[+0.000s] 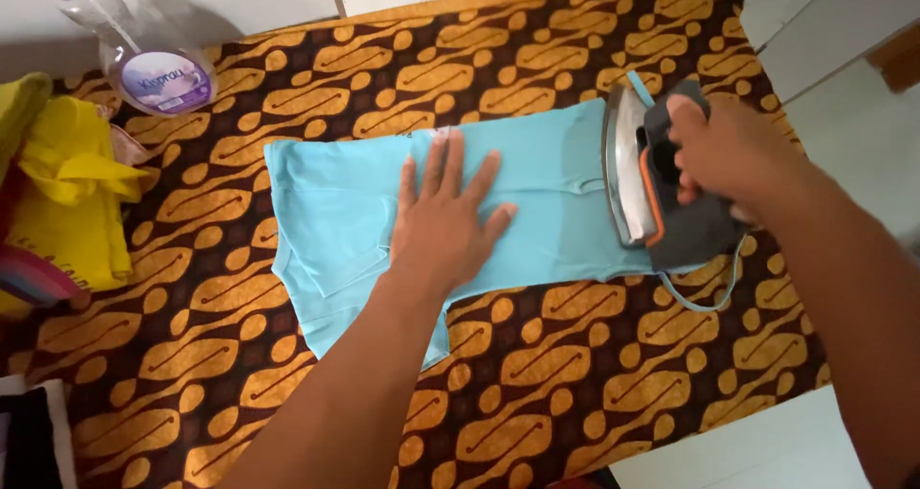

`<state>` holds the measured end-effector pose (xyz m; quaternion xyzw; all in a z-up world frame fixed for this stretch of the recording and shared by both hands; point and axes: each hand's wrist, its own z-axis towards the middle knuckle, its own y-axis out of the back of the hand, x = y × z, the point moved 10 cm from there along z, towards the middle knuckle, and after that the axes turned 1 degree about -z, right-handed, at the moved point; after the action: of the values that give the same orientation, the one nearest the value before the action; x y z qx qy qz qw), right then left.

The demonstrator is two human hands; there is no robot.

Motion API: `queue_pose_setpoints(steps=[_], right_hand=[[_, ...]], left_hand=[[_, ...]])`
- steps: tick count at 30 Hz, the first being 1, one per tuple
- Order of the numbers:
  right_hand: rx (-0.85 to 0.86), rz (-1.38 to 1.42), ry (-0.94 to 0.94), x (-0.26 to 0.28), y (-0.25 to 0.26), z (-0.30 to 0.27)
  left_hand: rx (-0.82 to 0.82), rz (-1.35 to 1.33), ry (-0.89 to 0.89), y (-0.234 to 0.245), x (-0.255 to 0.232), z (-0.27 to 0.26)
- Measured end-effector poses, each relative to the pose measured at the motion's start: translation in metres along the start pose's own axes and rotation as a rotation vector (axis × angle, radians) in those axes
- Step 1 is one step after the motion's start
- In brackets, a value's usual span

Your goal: Ironing and folding a light blue garment on an ironing board.

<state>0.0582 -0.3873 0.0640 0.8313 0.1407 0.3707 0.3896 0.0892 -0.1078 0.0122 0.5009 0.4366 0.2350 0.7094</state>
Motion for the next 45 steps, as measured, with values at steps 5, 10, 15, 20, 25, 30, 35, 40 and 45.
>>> queue_pose_setpoints(steps=[5, 10, 15, 20, 25, 30, 35, 40, 45], right_hand=[[-0.008, -0.033, 0.055, 0.018, 0.008, 0.003], [0.017, -0.052, 0.085, -0.008, 0.003, 0.000], [0.009, -0.072, 0.140, -0.008, 0.009, -0.007], [-0.022, -0.293, 0.401, 0.040, 0.018, -0.003], [0.002, -0.640, 0.638, 0.075, -0.005, 0.029], [-0.143, -0.747, 0.984, 0.076, -0.014, 0.044], [-0.184, -0.941, 0.880, 0.062, -0.016, 0.041], [-0.251, -0.895, 0.842, 0.061, -0.009, 0.052], [-0.189, -0.952, 0.790, 0.054, -0.011, 0.043]], left_hand=[[0.040, 0.025, 0.015, -0.003, 0.000, 0.006], [0.013, 0.005, 0.010, -0.001, 0.001, 0.004], [-0.040, 0.007, 0.000, -0.003, 0.004, 0.000], [-0.084, -0.024, 0.001, -0.001, 0.005, 0.000], [-0.039, -0.003, 0.028, -0.001, 0.005, 0.000], [0.003, 0.009, 0.055, -0.001, 0.008, 0.001], [0.026, -0.026, 0.036, -0.002, 0.007, 0.000], [0.050, -0.016, 0.055, -0.003, 0.008, 0.002], [0.073, 0.003, 0.063, -0.009, 0.008, 0.002]])
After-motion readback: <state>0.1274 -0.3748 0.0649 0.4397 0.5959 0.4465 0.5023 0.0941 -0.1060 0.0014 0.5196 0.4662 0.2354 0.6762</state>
